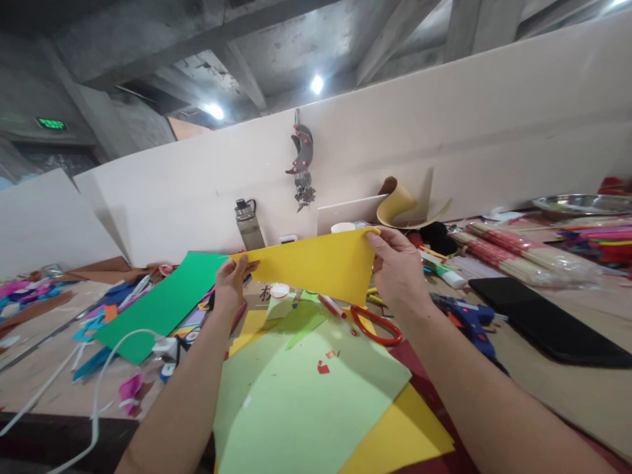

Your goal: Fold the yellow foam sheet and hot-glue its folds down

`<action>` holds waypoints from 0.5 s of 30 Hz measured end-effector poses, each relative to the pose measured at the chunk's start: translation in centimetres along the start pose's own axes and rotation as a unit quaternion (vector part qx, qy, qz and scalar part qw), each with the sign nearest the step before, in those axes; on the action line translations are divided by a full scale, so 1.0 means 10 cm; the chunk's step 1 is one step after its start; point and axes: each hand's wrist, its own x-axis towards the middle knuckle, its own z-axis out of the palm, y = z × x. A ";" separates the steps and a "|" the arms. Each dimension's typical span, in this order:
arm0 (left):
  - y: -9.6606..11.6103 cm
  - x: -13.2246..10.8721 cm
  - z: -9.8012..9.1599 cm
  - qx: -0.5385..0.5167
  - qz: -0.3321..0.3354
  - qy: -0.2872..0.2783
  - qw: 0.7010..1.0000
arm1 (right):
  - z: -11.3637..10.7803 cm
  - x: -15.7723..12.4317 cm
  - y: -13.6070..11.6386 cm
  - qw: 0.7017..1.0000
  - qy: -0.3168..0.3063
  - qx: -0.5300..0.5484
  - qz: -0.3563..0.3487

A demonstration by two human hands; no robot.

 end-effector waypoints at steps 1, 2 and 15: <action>-0.01 0.00 0.00 0.004 0.002 0.002 1.000 | -0.01 0.01 0.00 1.000 0.000 -0.003 -0.001; -0.01 0.01 0.00 0.008 0.003 0.003 1.000 | -0.01 0.01 0.00 1.000 0.000 -0.008 -0.002; 0.07 0.02 -0.10 0.120 0.000 0.026 0.992 | -0.01 -0.10 0.02 0.954 -0.149 -0.254 -0.058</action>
